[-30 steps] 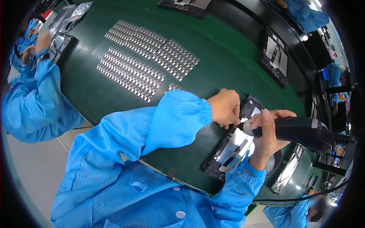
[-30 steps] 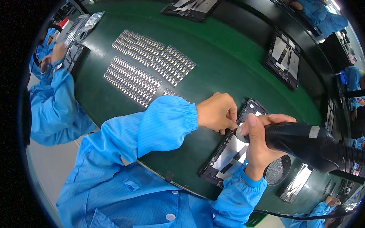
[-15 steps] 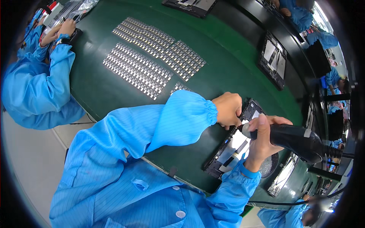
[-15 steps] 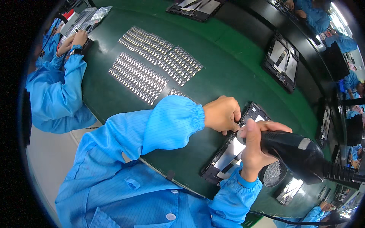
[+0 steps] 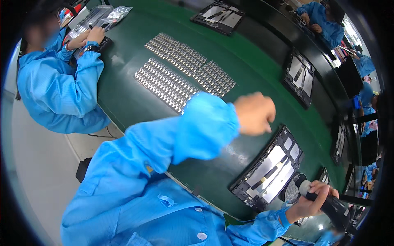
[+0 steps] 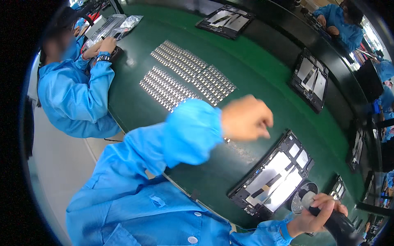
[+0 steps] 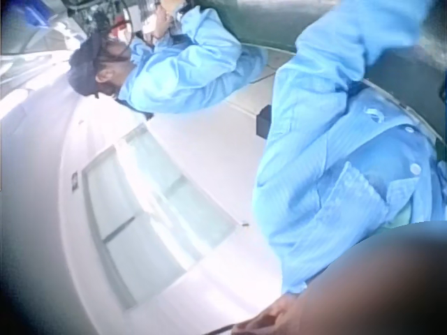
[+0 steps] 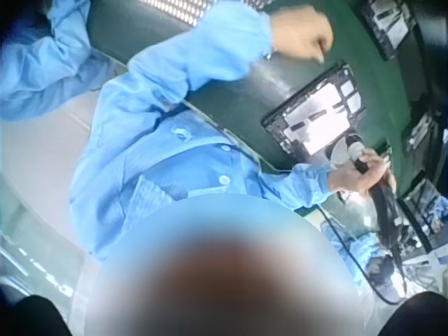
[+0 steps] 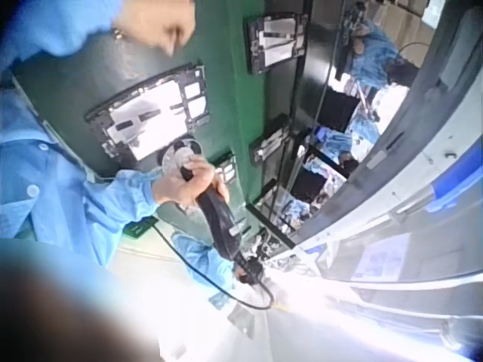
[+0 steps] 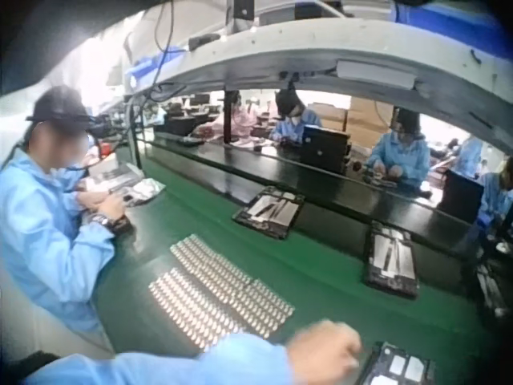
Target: The person uses a handheld heat gun to apply heat to a rectangular electronic chassis on a green workbench. They repeatedly pick up small metallic components from a tray and place them into specific slots on the chassis, using the heat gun to secure them. The process is repeated for multiple components throughout the clip.
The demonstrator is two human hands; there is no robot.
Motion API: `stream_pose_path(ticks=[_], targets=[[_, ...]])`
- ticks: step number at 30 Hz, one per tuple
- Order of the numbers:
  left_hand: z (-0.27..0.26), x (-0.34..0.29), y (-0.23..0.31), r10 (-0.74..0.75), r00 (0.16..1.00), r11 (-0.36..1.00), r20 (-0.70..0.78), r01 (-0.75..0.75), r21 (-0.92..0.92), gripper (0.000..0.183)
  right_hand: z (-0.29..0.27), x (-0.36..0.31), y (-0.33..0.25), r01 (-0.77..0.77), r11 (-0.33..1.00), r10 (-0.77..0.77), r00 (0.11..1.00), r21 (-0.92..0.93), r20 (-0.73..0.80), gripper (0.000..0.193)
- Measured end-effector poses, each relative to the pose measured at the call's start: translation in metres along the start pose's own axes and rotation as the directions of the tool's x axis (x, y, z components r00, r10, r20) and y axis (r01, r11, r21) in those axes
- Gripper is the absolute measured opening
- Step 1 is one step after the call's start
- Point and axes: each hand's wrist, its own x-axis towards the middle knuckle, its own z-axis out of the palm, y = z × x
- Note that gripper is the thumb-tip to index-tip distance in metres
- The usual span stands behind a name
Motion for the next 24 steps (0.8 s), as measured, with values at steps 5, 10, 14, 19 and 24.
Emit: stream_pose_path(ticks=[5, 10, 14, 19, 24], targets=[[-0.069, -0.047, -0.024, -0.085, 0.994, 0.928, 0.063, 0.056, 0.369, 0.015, -0.013, -0.012, 0.007, -0.003, 1.0, 0.003, 1.0, -0.015, -0.012, 0.019], [-0.06, -0.081, -0.044, -0.236, 0.972, 0.818, 0.0, 0.199, 0.54, 0.033, -0.01, -0.016, -0.001, -0.09, 0.995, 0.09, 0.996, -0.038, -0.018, 0.03], [-0.061, -0.08, -0.047, -0.215, 0.976, 0.872, 0.044, 0.172, 0.459, 0.031, -0.025, -0.016, 0.014, 0.262, 0.882, -0.25, 0.965, -0.391, 0.083, 0.018], [-0.07, -0.077, -0.054, -0.253, 0.93, 0.924, 0.268, 0.15, 0.352, 0.036, -0.004, -0.023, -0.001, -0.053, 0.997, 0.059, 0.993, 0.05, -0.106, 0.025], [-0.065, -0.08, -0.059, -0.243, 0.957, 0.923, 0.155, 0.179, 0.341, 0.036, -0.015, -0.027, -0.001, -0.109, 0.993, 0.114, 0.984, 0.041, -0.138, 0.023]])
